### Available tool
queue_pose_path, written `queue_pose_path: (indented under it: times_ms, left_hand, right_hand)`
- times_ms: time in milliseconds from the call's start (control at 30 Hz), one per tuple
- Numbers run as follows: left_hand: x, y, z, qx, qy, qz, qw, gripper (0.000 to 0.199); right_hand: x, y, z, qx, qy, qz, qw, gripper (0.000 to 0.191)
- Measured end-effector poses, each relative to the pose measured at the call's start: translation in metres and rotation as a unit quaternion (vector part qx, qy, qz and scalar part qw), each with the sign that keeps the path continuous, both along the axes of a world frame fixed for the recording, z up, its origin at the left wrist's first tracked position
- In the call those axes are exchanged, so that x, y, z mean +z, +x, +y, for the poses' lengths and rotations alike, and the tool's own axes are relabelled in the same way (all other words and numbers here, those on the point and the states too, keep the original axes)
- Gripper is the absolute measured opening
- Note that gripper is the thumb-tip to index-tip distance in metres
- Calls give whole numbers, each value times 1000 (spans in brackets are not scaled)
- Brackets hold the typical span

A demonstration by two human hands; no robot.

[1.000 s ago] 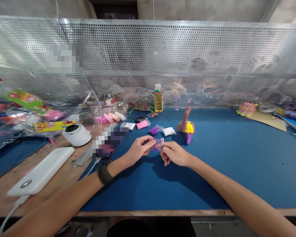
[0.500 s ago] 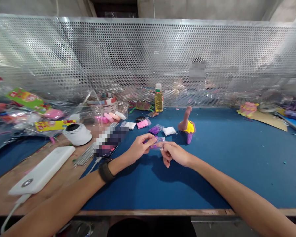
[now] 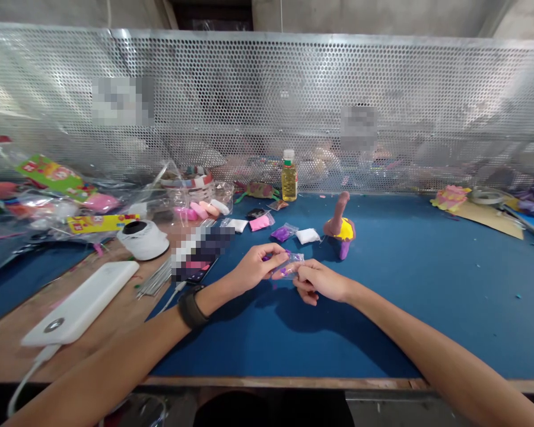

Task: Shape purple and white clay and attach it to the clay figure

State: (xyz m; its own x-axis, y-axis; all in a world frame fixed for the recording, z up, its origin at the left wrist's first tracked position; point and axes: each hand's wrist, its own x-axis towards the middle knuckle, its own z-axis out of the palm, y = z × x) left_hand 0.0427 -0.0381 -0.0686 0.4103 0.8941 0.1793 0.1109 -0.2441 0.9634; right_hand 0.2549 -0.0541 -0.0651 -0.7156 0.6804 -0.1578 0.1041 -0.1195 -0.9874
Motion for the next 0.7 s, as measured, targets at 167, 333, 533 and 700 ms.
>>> queue_pose_path:
  times_ms: [167, 333, 533, 700]
  left_hand:
    - [-2, -2, 2, -23, -47, -4, 999, 41]
    - [0, -6, 8, -58, -135, -53, 988, 39]
    - [4, -15, 18, -70, -107, -86, 988, 43]
    - [10, -25, 9, -93, 7, 81, 992, 40]
  right_hand:
    - [0, -1, -1, 15, 10, -3, 1000, 47]
    - [-1, -1, 3, -12, 42, -6, 999, 48]
    - [-5, 4, 14, -107, 60, 8, 992, 56]
    - [-7, 6, 16, -148, 70, -4, 986, 56]
